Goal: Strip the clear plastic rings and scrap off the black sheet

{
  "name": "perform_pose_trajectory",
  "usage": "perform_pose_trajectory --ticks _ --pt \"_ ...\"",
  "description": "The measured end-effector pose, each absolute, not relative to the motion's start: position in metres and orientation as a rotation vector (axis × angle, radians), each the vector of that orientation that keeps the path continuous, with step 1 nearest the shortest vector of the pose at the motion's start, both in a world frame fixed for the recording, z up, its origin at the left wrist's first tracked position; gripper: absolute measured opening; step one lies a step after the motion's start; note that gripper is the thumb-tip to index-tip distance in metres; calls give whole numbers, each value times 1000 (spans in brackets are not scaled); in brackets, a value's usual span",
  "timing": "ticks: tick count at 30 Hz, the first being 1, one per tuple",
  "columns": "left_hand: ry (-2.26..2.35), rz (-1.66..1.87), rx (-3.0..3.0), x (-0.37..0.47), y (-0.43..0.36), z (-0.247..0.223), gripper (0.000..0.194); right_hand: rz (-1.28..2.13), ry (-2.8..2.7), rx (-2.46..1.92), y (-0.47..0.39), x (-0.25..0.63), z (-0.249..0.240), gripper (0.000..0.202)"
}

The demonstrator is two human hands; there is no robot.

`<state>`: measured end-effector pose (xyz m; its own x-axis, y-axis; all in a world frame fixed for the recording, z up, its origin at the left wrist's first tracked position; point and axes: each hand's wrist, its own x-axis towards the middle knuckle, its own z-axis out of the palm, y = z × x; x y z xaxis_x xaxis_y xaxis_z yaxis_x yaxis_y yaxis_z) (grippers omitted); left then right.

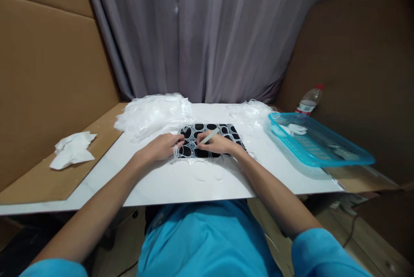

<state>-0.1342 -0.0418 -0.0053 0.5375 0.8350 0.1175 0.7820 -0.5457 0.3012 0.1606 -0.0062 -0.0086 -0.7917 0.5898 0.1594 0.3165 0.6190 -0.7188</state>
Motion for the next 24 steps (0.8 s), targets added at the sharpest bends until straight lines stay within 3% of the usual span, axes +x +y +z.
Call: perform_pose_trajectory --ticks 24 --pt "1387 309 2574 -132 -43 -2 40 938 -2481 -748 -5 160 -9 12"
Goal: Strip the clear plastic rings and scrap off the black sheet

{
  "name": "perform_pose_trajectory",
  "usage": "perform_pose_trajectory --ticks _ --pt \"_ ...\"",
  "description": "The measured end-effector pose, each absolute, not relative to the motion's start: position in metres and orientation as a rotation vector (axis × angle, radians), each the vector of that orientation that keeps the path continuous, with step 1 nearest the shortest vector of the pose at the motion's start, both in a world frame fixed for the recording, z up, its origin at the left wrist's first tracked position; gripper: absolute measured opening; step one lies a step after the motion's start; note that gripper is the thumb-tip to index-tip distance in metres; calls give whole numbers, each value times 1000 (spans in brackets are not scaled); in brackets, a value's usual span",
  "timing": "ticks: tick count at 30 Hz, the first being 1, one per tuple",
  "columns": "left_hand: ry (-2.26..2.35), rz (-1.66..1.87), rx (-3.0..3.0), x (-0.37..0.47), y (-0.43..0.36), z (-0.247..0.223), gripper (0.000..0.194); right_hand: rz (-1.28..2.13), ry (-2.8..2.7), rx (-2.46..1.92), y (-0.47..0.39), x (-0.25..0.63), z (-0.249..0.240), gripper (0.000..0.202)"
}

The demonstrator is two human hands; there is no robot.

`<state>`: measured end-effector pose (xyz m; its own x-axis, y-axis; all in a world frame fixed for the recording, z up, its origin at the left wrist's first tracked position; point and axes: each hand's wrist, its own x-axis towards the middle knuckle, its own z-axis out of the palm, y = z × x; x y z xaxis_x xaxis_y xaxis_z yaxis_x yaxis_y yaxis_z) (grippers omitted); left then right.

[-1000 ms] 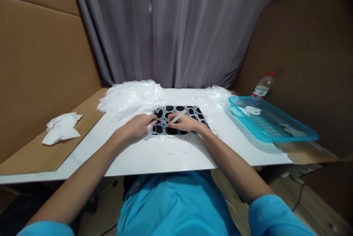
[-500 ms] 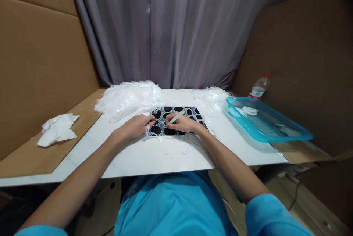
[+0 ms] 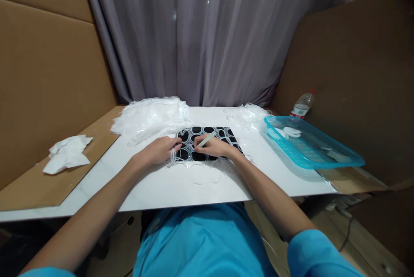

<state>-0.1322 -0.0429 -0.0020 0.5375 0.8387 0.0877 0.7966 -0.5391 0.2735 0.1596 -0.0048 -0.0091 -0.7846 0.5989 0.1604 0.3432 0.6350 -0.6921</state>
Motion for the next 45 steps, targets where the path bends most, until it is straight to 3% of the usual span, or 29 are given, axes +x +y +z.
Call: perform_pose_trajectory --ticks 45 --pt "1358 331 2570 -134 -42 -3 40 890 -2496 -734 -6 159 -10 11"
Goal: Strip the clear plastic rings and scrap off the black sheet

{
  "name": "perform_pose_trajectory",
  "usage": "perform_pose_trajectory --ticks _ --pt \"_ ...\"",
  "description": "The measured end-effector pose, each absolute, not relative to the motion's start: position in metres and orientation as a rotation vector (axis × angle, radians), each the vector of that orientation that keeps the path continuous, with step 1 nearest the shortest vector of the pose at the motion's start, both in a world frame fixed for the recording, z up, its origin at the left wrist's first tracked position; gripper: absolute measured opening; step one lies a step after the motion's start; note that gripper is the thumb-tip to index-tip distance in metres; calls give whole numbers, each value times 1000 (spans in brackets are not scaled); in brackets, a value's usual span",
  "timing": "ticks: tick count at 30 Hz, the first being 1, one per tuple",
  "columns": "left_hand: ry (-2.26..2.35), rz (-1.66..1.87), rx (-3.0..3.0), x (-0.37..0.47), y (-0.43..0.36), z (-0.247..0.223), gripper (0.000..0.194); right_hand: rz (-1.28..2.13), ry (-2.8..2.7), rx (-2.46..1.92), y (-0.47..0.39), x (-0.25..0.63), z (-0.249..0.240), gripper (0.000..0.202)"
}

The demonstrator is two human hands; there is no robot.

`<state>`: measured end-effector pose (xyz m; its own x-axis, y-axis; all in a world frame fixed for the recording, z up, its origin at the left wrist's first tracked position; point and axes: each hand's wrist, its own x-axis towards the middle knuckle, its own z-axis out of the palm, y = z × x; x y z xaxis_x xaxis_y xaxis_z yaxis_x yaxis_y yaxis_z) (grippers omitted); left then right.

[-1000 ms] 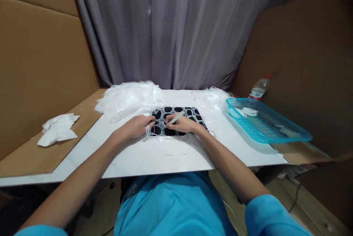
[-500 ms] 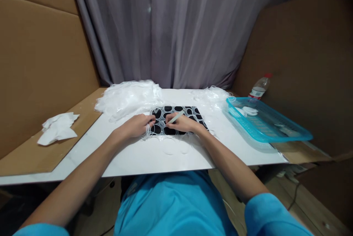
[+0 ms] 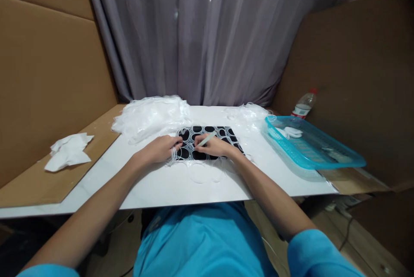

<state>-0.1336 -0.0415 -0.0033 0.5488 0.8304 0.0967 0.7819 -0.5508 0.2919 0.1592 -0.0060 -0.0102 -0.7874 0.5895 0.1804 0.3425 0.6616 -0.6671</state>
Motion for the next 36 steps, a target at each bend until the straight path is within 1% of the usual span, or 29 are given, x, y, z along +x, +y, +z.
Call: perform_pose_trajectory --ticks 25,36 --pt "1387 292 2561 -134 -41 -5 41 883 -2486 -749 -8 157 -8 9" --pt "1373 289 2583 -135 -40 -5 37 888 -2489 -802 -11 154 -5 9"
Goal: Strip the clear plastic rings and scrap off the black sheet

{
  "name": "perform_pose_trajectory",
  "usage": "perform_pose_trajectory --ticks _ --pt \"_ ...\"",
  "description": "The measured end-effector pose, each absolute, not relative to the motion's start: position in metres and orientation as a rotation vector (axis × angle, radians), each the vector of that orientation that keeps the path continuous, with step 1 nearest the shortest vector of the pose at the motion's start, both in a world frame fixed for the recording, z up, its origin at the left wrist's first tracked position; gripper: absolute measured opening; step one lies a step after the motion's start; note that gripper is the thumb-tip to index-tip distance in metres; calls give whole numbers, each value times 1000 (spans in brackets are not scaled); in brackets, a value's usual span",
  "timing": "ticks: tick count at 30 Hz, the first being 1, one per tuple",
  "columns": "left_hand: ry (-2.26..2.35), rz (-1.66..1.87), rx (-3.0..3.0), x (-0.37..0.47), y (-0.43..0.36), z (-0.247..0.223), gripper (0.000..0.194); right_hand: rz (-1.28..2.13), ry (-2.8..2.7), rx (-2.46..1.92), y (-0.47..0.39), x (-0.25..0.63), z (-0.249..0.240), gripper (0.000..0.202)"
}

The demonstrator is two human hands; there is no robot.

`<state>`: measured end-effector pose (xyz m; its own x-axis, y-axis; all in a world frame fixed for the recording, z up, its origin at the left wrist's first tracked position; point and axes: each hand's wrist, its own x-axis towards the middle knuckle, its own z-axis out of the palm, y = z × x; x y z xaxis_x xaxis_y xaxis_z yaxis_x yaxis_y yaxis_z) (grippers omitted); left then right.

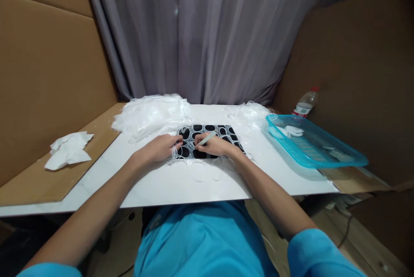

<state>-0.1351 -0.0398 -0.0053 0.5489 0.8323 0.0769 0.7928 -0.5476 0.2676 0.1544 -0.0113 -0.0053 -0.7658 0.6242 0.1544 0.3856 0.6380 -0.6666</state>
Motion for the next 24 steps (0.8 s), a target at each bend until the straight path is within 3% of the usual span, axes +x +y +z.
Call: perform_pose_trajectory --ticks 24 --pt "1375 300 2567 -136 -41 -5 33 884 -2488 -790 -6 154 -12 8"
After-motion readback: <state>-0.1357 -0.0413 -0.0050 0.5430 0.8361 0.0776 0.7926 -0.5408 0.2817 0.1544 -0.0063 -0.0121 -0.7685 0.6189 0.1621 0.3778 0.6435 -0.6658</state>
